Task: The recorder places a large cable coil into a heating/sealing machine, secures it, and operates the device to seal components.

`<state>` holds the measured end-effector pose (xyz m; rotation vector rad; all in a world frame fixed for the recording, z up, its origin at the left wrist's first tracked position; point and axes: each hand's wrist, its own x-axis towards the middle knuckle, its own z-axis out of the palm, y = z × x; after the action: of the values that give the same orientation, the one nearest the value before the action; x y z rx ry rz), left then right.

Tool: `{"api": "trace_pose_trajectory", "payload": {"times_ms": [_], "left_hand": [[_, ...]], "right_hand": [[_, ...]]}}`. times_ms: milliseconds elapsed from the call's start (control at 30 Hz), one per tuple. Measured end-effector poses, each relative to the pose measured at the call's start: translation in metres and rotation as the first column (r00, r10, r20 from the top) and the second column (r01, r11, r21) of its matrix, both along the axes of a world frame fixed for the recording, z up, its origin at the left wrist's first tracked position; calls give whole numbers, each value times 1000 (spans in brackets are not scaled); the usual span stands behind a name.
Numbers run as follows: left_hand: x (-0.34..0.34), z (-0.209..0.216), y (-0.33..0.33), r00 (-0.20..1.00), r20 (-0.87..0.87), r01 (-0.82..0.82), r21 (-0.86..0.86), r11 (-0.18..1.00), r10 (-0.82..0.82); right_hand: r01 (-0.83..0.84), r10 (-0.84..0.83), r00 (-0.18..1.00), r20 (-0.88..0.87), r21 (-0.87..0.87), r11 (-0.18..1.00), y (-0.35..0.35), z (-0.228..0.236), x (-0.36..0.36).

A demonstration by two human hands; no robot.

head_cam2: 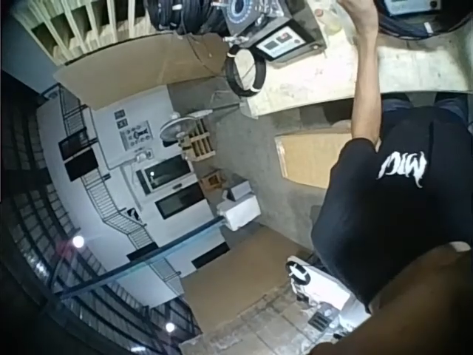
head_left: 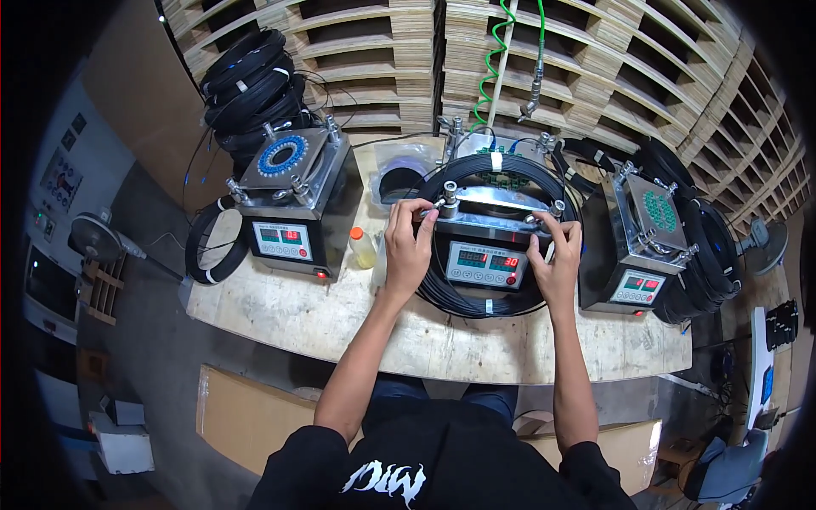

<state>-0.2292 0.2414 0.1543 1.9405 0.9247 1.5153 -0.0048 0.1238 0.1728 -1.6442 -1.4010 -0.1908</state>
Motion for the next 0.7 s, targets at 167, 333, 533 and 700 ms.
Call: {"api": "trace_pose_trajectory", "payload": {"times_ms": [167, 333, 533, 700], "left_hand": [[5, 6, -9, 999, 30, -24, 12, 1000, 23], [-4, 11, -2, 999, -19, 27, -94, 995, -29], [-5, 10, -1, 999, 36, 47, -210, 976, -40], [-8, 13, 4, 992, 77, 114, -182, 977, -101]], "right_hand": [[6, -6, 1000, -11, 15, 1000, 0, -3, 3], [-4, 4, 1000, -15, 17, 1000, 1, -3, 2], [-5, 5, 1000, -3, 20, 1000, 0, -1, 2], [-8, 9, 1000, -23, 16, 1000, 1, 0, 1]]}}
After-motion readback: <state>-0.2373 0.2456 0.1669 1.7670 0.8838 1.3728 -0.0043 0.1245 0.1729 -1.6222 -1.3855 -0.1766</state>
